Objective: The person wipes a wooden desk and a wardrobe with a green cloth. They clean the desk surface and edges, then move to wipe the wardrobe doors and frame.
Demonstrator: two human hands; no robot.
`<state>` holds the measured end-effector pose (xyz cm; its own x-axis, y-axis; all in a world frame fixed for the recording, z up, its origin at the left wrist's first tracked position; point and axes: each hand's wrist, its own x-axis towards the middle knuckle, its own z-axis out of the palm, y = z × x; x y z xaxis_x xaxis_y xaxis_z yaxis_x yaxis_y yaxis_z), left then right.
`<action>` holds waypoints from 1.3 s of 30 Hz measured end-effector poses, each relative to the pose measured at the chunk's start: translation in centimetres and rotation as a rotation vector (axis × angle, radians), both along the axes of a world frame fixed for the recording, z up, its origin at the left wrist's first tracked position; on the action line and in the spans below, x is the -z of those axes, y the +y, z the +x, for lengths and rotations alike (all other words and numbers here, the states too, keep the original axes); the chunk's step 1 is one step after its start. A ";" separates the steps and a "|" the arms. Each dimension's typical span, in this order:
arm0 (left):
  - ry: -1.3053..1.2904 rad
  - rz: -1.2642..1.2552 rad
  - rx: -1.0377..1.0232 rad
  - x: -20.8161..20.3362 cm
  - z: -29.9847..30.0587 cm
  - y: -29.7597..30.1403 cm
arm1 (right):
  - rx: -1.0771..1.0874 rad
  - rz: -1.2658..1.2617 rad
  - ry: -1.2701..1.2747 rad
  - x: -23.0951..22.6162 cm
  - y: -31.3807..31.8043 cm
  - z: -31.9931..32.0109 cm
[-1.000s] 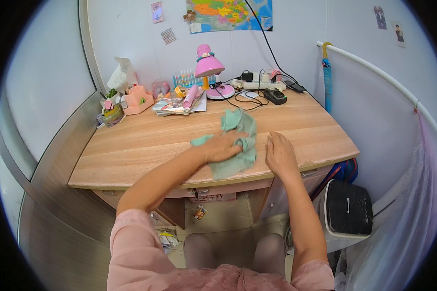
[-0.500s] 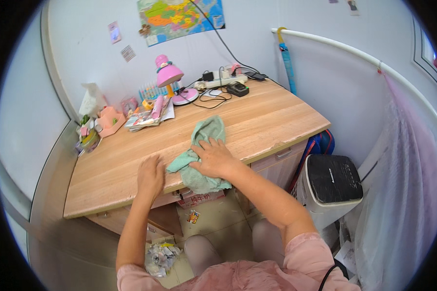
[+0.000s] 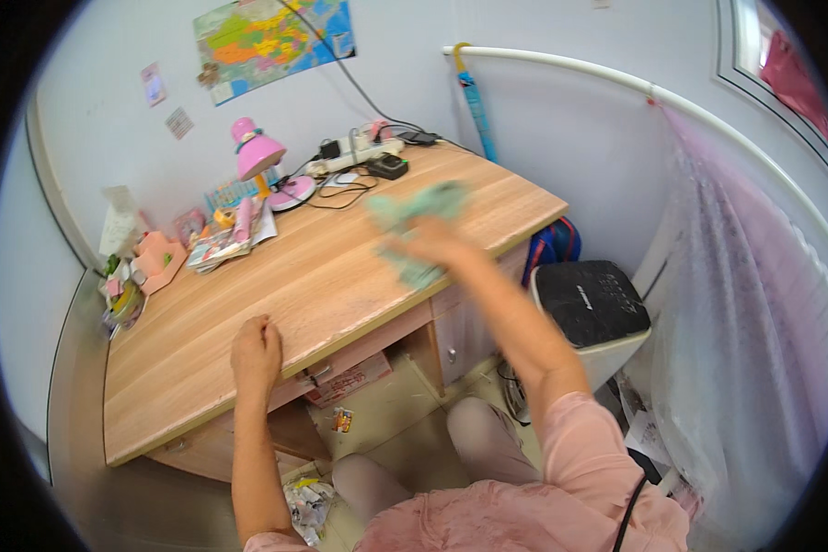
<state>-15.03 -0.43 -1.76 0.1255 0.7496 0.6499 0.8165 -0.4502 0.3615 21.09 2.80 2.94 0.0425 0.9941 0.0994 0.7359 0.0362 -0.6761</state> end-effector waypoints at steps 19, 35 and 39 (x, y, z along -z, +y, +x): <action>-0.046 -0.149 -0.033 -0.7 0.5 -1.0 | 0.224 0.174 -0.228 2.7 -2.8 6.5; 0.005 -0.158 -0.008 -0.9 1.0 -1.0 | 0.806 0.904 0.309 11.2 -2.3 12.4; 0.076 -0.099 -0.007 0.0 0.4 0.0 | 0.600 0.852 0.542 12.8 -5.8 -4.6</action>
